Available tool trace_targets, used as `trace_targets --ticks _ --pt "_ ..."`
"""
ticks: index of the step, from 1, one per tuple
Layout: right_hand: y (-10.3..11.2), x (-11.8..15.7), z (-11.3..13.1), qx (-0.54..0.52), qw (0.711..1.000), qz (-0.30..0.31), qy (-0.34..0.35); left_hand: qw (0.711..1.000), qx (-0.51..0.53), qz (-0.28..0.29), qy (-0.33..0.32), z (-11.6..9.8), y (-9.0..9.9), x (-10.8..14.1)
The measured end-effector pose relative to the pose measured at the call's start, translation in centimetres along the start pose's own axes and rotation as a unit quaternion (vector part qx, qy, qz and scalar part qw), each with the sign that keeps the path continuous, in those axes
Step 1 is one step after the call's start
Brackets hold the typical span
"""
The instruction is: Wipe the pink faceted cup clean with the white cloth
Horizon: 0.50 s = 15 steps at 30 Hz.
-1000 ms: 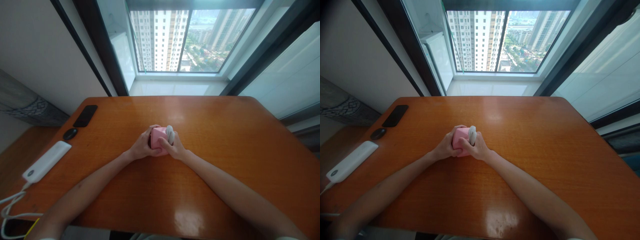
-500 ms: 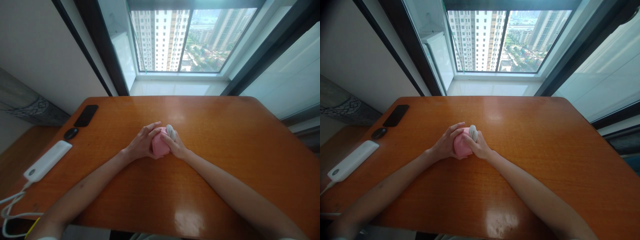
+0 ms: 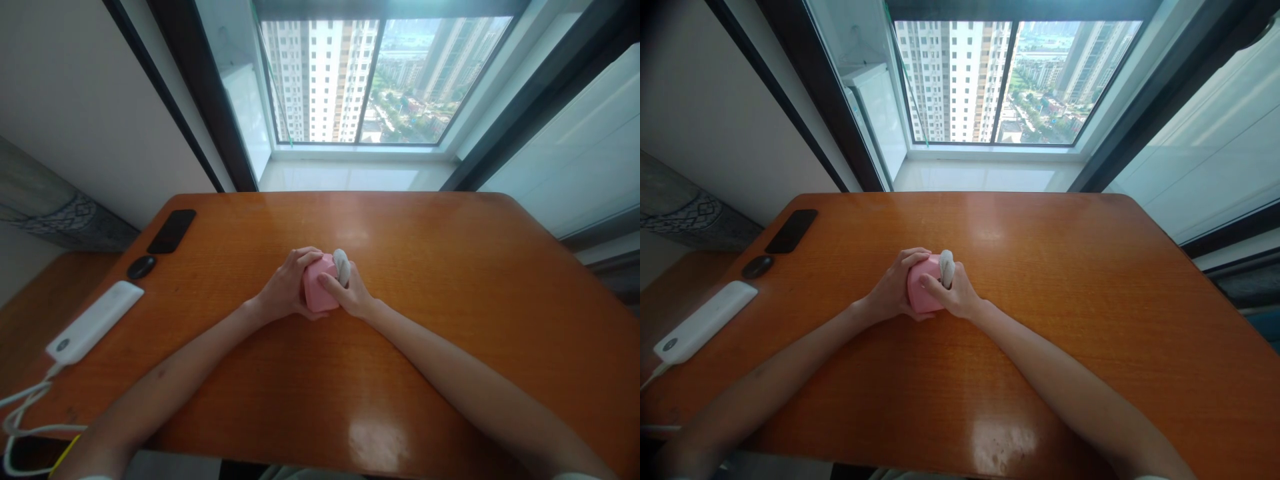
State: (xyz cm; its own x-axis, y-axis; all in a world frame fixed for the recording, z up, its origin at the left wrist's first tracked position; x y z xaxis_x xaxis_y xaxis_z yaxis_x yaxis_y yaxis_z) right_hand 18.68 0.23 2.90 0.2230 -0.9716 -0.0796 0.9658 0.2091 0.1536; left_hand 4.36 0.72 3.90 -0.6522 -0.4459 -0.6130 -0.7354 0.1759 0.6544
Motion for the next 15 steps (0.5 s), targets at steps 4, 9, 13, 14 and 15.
trace_targets --ticks 4,9,13,14,15 --pt "0.0 0.1 0.4 0.007 1.0 0.0 0.019 0.999 0.045 -0.014 0.021 0.27 -0.02 0.09" --pt "0.09 0.16 0.38 0.017 1.0 -0.007 0.018 0.995 0.078 -0.024 0.062 0.81 -0.13 0.34" --pt "0.07 0.19 0.47 0.026 1.0 -0.004 0.016 0.993 0.085 -0.021 0.078 0.9 -0.16 0.33" --pt "0.11 0.22 0.56 0.031 0.999 -0.006 0.02 0.993 0.087 -0.02 0.083 0.89 -0.17 0.29" --pt "0.16 0.25 0.63 0.037 0.999 -0.01 0.025 0.992 0.091 -0.02 0.088 0.86 -0.16 0.25"
Point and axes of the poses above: each hand's wrist, its own x-axis away from the middle knuckle, its own y-axis out of the back of the hand, z = x × y, the point moved 8 cm from there along -x, towards the middle knuckle, and after that the axes turned 11 degrees about -y, right-handed, at the moved point
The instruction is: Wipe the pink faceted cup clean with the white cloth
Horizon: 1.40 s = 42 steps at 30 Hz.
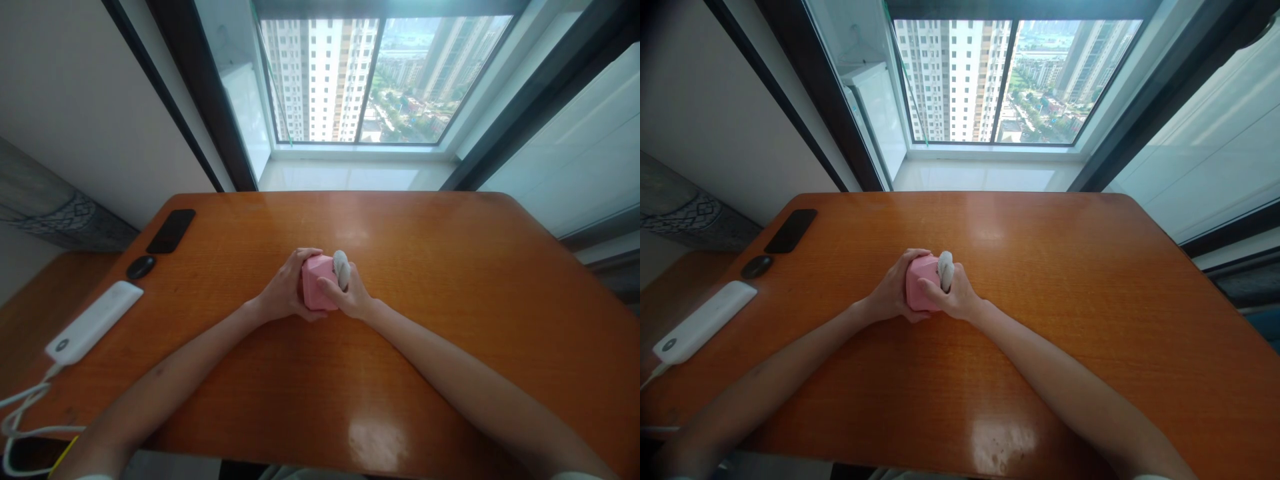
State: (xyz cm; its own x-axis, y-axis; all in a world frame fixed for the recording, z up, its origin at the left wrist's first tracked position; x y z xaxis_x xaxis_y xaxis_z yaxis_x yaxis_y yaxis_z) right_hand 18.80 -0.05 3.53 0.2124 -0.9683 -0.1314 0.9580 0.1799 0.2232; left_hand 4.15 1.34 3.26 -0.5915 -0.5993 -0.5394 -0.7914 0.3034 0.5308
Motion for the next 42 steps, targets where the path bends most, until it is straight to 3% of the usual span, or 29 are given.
trace_targets --ticks 8,16,21,30,33,36,38,40,42 --pt "-0.5 0.3 0.4 0.053 0.998 -0.002 0.035 0.992 0.113 0.019 0.06 0.8 -0.6 0.0" --pt "-1.5 0.7 1.7 0.135 0.983 0.024 0.123 0.967 0.241 0.066 0.052 0.8 -0.9 -0.3" --pt "-2.2 1.5 2.6 0.173 0.962 0.037 0.208 0.953 0.282 0.099 0.056 0.6 -0.7 -0.5" --pt "-3.3 2.8 4.1 0.272 0.917 0.027 0.292 0.929 0.329 0.138 0.1 0.8 -0.7 -0.5" --pt "-3.4 3.0 4.5 0.296 0.898 0.02 0.324 0.909 0.372 0.145 0.122 0.8 -0.7 -0.4" --pt "-3.0 3.7 5.2 0.258 0.889 0.0 0.379 0.873 0.446 0.113 0.161 1.5 -0.6 0.1" --pt "-2.2 4.0 5.3 0.213 0.894 -0.016 0.394 0.848 0.495 0.058 0.181 2.3 -0.2 0.3" --pt "-1.1 3.8 4.8 0.163 0.914 -0.042 0.368 0.826 0.528 -0.008 0.195 3.3 0.4 0.4" --pt "0.8 2.7 3.2 0.092 0.95 -0.107 0.277 0.812 0.541 -0.071 0.207 4.3 1.0 0.5"
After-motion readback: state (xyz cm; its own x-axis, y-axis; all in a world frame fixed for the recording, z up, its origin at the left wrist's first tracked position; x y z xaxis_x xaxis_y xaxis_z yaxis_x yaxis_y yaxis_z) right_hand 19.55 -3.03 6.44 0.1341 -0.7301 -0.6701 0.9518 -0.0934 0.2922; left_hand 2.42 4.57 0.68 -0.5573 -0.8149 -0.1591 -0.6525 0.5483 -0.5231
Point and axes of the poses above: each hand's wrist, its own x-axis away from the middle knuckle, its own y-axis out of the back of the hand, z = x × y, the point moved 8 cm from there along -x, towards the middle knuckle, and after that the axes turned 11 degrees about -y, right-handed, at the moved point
